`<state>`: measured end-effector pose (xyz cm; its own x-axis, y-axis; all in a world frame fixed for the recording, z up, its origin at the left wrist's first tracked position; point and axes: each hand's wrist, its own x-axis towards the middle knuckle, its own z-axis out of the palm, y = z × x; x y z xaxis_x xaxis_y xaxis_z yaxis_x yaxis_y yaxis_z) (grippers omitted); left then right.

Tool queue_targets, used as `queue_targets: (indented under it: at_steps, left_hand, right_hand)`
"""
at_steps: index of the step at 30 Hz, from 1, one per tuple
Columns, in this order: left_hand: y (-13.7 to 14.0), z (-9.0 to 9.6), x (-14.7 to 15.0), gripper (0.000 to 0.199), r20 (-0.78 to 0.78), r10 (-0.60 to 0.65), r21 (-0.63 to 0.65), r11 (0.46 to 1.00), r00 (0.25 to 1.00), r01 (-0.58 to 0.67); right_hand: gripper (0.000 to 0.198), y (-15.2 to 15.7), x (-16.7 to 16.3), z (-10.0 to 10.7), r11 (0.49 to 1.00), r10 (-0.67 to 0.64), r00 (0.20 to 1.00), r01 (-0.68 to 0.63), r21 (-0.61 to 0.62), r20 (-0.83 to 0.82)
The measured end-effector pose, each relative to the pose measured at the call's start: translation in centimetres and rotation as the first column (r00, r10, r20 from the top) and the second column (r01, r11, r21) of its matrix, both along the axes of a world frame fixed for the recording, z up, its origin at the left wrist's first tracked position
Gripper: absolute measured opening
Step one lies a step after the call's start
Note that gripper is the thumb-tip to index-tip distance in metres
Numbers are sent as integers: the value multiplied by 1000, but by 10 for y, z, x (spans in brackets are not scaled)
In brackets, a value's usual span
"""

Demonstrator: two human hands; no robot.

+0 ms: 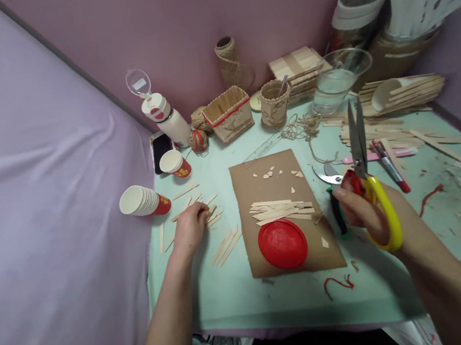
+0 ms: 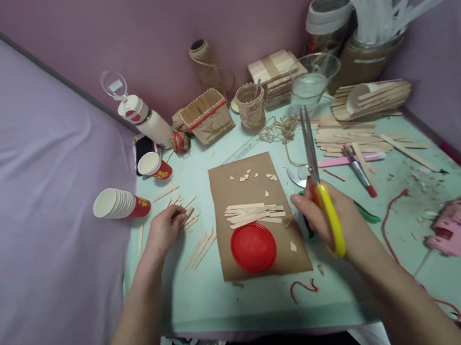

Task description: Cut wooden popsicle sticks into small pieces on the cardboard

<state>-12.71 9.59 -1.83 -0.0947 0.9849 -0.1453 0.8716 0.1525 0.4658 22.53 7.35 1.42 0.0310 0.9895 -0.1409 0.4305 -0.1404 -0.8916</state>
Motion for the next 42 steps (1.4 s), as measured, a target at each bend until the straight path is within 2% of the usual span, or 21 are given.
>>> queue_targets:
  at_steps: [3,8,11,13,16,22,28,35,42]
  left_hand:
    - [-1,-1,-1,10,13,28,6,1000,1000,-28]
    - [-6,-6,-5,17,75,67,24,997,995,-69]
    - [-8,-9,-7,20,50,85,42,995,995,-87]
    - [-8,-11,-7,20,10,56,95,994,998,-57]
    - [-8,-14,-7,22,-22,8,157,988,1000,-4]
    - [-8,-19,-3,22,-33,-11,182,983,999,16]
    - [-7,-21,0,21,-84,-29,170,985,996,43]
    - [-9,-21,4,16,-190,8,160,987,982,23]
    - [-7,-22,5,17,-229,-1,146,989,973,35]
  right_hand:
    - [37,-1,-3,0,999,4,999,-2,-40,50]
    - [37,-7,-5,-17,1000,1,998,0,-7,60]
    - [37,-9,-7,-24,1000,16,997,-17,6,77]
    - [37,-11,-8,-26,1000,26,996,-27,3,91]
    - [37,-13,-10,-28,1000,27,994,-27,-1,104]
    - [40,-14,-10,-26,999,27,993,-23,-31,115]
    - [44,-13,-12,-21,999,33,993,-30,-31,111]
    - [48,-16,-12,-26,999,35,992,-30,-39,123]
    - [45,-15,-10,-30,998,39,990,-32,-58,135]
